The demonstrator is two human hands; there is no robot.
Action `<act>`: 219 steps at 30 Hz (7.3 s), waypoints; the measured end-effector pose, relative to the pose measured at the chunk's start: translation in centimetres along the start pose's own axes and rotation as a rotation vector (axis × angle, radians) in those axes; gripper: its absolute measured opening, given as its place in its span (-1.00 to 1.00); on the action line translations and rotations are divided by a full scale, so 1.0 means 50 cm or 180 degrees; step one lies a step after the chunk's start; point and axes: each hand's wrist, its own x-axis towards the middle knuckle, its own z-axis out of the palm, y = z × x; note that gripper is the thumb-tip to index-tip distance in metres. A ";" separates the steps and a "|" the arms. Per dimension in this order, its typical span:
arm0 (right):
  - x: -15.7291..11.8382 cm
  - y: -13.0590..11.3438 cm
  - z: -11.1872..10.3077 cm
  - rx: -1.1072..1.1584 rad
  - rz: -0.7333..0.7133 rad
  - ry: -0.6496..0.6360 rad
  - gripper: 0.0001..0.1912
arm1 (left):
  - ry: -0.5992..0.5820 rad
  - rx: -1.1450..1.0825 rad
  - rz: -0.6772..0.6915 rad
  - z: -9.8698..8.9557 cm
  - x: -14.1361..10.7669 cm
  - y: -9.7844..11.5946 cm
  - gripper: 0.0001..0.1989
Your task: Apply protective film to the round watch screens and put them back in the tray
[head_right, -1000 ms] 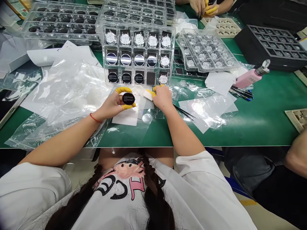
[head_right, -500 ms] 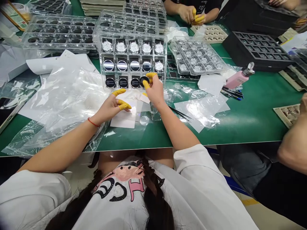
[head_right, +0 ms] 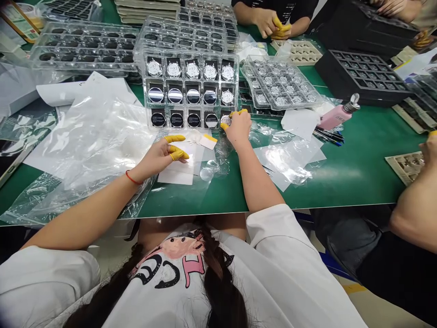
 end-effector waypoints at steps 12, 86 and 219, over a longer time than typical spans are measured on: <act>-0.138 -0.095 -0.035 0.1825 -0.1549 -0.0018 -0.85 | -0.0319 -0.0540 -0.0123 0.006 -0.003 -0.008 -0.25; -0.192 -0.123 0.011 0.1321 -0.1648 0.0408 -0.71 | 0.0148 -0.0212 0.0496 0.015 -0.006 -0.013 -0.34; -0.213 -0.129 -0.072 0.2939 -0.0927 -0.1274 -0.65 | -0.0419 -0.0360 0.0713 0.010 -0.004 -0.025 -0.42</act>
